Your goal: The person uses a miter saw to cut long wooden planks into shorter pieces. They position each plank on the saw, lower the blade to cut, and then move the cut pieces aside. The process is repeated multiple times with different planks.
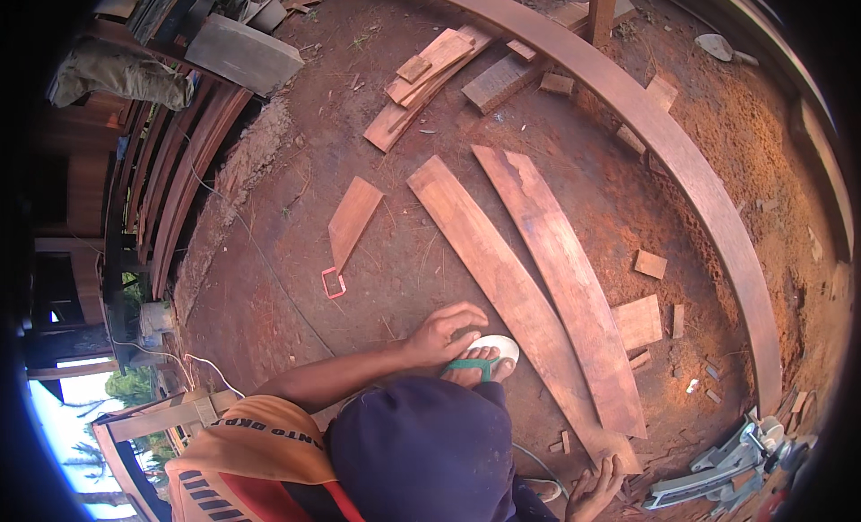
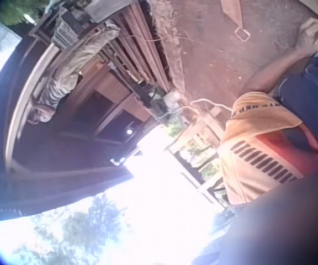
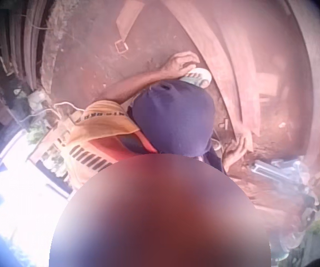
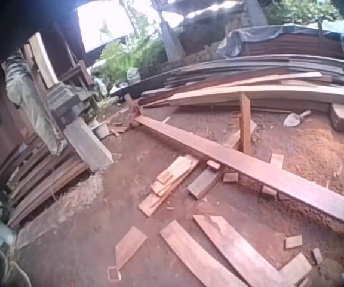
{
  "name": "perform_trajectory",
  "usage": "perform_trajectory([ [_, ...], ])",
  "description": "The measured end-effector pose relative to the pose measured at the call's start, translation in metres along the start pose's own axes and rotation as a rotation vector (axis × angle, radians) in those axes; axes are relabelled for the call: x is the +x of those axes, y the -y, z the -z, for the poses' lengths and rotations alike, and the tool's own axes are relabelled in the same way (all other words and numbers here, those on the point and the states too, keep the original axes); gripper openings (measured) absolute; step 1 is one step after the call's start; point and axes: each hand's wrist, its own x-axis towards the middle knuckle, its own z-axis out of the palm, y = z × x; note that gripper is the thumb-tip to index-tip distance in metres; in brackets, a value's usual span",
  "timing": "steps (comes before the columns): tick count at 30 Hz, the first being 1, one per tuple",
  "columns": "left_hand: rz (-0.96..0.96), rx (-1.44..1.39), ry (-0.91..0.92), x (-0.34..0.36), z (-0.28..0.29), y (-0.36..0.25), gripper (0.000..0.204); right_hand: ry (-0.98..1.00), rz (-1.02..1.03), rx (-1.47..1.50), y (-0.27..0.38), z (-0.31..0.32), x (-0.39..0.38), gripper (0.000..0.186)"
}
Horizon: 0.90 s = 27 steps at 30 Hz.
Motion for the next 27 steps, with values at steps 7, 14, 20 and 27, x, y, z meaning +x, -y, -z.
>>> perform_trajectory([
  [7, -0.141, 0.322, 0.039, -0.013, 0.039, 0.027, 0.040, 0.029, 0.096, -0.064, 0.008, 0.003, 0.045, 0.045],
  [14, 0.028, -0.003, -0.859, 0.093, 0.237, 0.005, 0.044, -0.275, -0.110, 0.095, 0.005, 0.007, 0.023, 0.041],
  [20, -0.121, -0.290, -0.455, 0.166, 0.179, -0.054, 0.038, -0.521, -0.318, 0.147, -0.001, -0.019, -0.048, 0.038],
  [27, -0.384, -0.135, 0.399, 0.218, 0.027, -0.237, 0.041, -0.752, -0.412, 0.255, -0.022, -0.013, -0.092, 0.034],
])
